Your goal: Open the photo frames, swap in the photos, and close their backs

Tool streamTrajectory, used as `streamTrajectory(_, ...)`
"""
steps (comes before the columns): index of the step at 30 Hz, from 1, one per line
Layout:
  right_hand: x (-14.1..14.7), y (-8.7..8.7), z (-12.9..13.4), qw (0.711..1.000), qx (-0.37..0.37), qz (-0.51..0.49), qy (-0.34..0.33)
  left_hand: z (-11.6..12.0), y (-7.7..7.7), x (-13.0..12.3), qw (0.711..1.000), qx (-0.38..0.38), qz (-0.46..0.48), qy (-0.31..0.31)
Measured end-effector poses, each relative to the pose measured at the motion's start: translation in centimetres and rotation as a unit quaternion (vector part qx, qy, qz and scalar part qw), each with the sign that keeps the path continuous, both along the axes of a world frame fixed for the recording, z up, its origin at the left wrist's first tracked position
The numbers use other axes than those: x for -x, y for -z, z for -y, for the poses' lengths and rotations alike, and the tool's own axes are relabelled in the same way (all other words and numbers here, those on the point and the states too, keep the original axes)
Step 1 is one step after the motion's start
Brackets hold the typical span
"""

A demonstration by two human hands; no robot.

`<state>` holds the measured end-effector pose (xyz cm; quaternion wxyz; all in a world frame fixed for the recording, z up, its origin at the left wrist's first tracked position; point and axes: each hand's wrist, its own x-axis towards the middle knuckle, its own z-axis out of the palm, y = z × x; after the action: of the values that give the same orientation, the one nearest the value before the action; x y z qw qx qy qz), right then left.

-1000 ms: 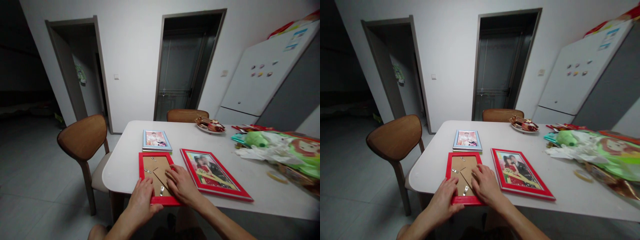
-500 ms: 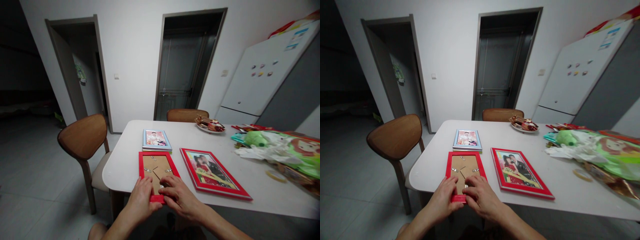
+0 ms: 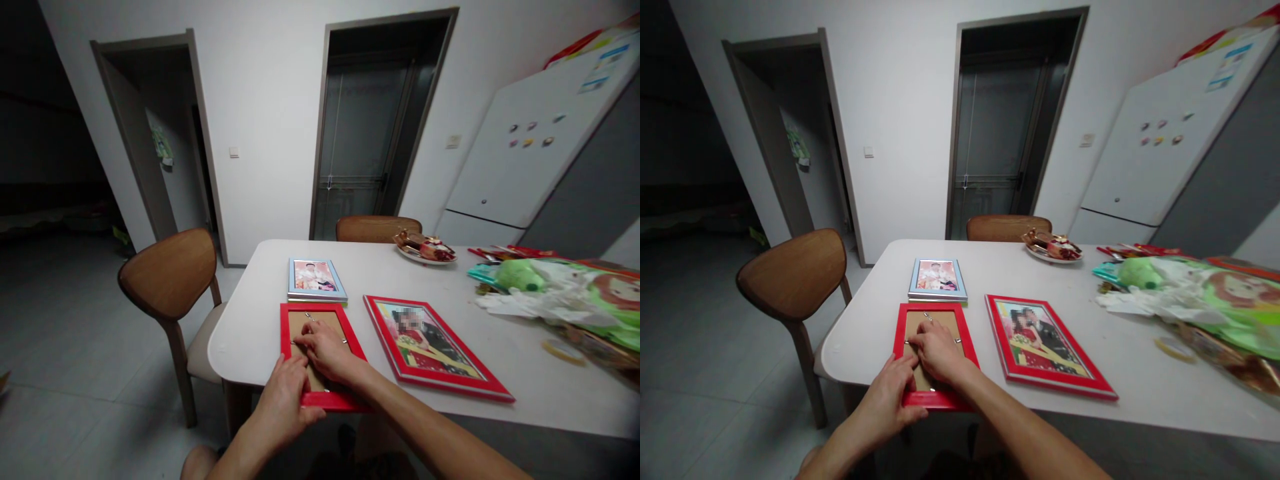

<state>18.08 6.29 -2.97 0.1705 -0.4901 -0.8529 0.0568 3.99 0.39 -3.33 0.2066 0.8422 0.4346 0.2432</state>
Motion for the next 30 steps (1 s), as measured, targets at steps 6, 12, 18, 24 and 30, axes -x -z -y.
streamTrajectory(6,-0.6,-0.2,-0.4,0.998,0.006,-0.039,0.042,0.1,0.0,0.2,1.0,0.012,-0.007,-0.004)
streamTrajectory(12,-1.1,0.1,-4.0,0.976,0.022,-0.058,0.209,0.8,-0.3,0.5,1.0,0.019,-0.01,0.001)
streamTrajectory(18,-1.1,0.6,-5.6,0.957,0.019,-0.075,0.279,1.3,-1.0,0.8,0.999,0.03,-0.022,-0.003)
streamTrajectory(24,-1.9,-0.4,-4.8,0.959,0.015,-0.153,0.237,2.0,-1.0,-0.4,0.997,0.009,-0.08,0.004)
streamTrajectory(30,-5.7,-1.0,-2.2,0.935,0.027,-0.271,0.228,2.2,-0.3,-2.2,0.994,0.01,-0.111,0.022)
